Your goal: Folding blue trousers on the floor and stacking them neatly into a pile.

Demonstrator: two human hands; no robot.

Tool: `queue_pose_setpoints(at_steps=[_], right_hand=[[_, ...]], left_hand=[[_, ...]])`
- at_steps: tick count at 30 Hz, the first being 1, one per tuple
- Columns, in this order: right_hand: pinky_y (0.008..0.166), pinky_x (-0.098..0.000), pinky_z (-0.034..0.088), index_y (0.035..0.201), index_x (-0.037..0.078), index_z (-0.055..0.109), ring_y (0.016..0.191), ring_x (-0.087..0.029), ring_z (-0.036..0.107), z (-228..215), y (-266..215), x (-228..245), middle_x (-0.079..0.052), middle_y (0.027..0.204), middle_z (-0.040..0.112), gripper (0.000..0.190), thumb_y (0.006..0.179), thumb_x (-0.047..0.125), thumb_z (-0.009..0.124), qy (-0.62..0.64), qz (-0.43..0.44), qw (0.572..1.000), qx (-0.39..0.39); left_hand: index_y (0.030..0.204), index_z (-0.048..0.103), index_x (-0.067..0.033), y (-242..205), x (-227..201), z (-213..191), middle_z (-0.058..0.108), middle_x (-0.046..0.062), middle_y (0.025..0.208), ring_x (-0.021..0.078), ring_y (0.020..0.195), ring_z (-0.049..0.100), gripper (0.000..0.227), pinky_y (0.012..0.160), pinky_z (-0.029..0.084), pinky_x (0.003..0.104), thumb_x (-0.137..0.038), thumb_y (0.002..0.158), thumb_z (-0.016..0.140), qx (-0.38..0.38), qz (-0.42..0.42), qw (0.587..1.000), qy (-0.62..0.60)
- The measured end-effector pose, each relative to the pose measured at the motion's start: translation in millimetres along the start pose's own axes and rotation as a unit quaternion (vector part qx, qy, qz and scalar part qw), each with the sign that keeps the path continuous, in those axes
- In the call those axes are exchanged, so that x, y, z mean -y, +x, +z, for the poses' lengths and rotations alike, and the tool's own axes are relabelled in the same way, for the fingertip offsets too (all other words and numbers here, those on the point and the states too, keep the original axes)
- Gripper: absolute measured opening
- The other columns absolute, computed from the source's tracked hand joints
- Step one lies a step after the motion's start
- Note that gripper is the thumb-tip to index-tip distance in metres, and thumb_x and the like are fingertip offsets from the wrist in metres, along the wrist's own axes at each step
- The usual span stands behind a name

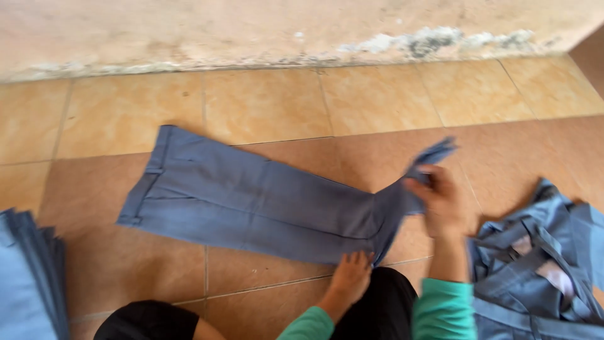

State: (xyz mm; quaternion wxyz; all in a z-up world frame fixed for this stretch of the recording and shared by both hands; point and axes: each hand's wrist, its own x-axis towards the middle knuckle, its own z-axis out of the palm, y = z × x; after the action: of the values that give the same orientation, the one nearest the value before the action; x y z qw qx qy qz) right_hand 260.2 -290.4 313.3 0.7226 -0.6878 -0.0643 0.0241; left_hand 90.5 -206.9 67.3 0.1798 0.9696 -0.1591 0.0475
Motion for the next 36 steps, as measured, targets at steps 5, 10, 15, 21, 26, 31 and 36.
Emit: queue_pose_setpoints(at_steps=[5, 10, 15, 21, 26, 31, 36], right_hand=[[0.078, -0.0368, 0.061, 0.145, 0.008, 0.051, 0.099, -0.024, 0.067, 150, -38, -53, -0.018, 0.130, 0.058, 0.068, 0.082, 0.009, 0.075, 0.024, 0.158, 0.954, 0.252], [0.103, -0.0404, 0.048, 0.133, 0.016, 0.065, 0.122, -0.029, 0.059, 75, -50, -216, -0.006, 0.133, 0.066, 0.043, 0.091, 0.027, 0.068, -0.421, 0.040, 0.906, -0.025], [0.100, -0.0492, 0.049, 0.148, 0.000, 0.043, 0.122, -0.040, 0.056, 28, -86, -233, -0.024, 0.138, 0.056, 0.068, 0.088, 0.016, 0.069, -0.374, 0.275, 0.884, -0.062], [0.096, -0.0406, 0.046, 0.128, -0.010, 0.057, 0.107, -0.033, 0.059, 13, -92, -184, -0.024, 0.122, 0.063, 0.047, 0.084, 0.003, 0.066, 0.094, 0.323, 0.938, -0.079], [0.106, -0.0436, 0.042, 0.145, -0.012, 0.039, 0.125, -0.039, 0.048, 86, -124, -14, -0.034, 0.143, 0.044, 0.061, 0.088, 0.007, 0.050, 0.136, 0.232, 0.963, -0.025], [0.071, -0.0304, 0.051, 0.122, -0.003, 0.061, 0.081, -0.024, 0.064, 185, -126, -1, -0.016, 0.101, 0.067, 0.044, 0.080, -0.002, 0.073, 0.139, 0.140, 0.978, 0.070], [0.070, -0.0364, 0.058, 0.166, 0.012, 0.013, 0.083, -0.019, 0.063, 281, -162, -62, -0.011, 0.102, 0.064, 0.098, 0.088, 0.014, 0.072, 0.097, 0.186, 0.938, 0.276]], left_hand=[[0.144, 0.050, 0.0088, 2, -13, 101, 0.050, 0.035, 0.141, 0.0478, 0.113, 0.046, 0.061, 0.092, 0.038, 0.054, -0.022, 0.092, 0.053, 0.073, -0.095, 0.993, -0.010], [0.088, 0.079, -0.0068, -44, 66, 26, 0.070, 0.019, 0.092, 0.0354, 0.070, 0.067, 0.012, 0.058, 0.051, 0.046, -0.009, 0.080, 0.071, 0.078, -0.200, 0.976, -0.019], [0.159, 0.029, -0.0175, -104, 174, -35, 0.011, 0.019, 0.169, 0.0452, 0.154, 0.005, 0.119, 0.118, 0.010, 0.067, -0.054, 0.063, 0.089, -0.011, -0.317, 0.946, 0.064], [0.164, 0.013, -0.0148, -134, 175, -54, 0.006, 0.009, 0.173, 0.0393, 0.157, 0.004, 0.134, 0.122, 0.008, 0.060, -0.063, 0.066, 0.091, 0.032, -0.347, 0.937, -0.022], [0.161, 0.024, -0.0100, -146, 104, -50, 0.026, 0.014, 0.167, 0.0356, 0.153, 0.026, 0.101, 0.118, 0.022, 0.054, -0.031, 0.082, 0.083, -0.110, -0.307, 0.931, -0.163], [0.153, 0.035, -0.0013, -173, 22, -73, 0.056, 0.017, 0.147, 0.0307, 0.134, 0.056, 0.077, 0.109, 0.044, 0.038, -0.041, 0.094, 0.064, -0.099, -0.288, 0.799, -0.518], [0.127, 0.060, -0.0003, -197, 38, -11, 0.068, 0.009, 0.116, 0.0188, 0.102, 0.064, 0.064, 0.090, 0.052, 0.030, -0.055, 0.094, 0.064, 0.012, -0.388, 0.695, -0.606]])
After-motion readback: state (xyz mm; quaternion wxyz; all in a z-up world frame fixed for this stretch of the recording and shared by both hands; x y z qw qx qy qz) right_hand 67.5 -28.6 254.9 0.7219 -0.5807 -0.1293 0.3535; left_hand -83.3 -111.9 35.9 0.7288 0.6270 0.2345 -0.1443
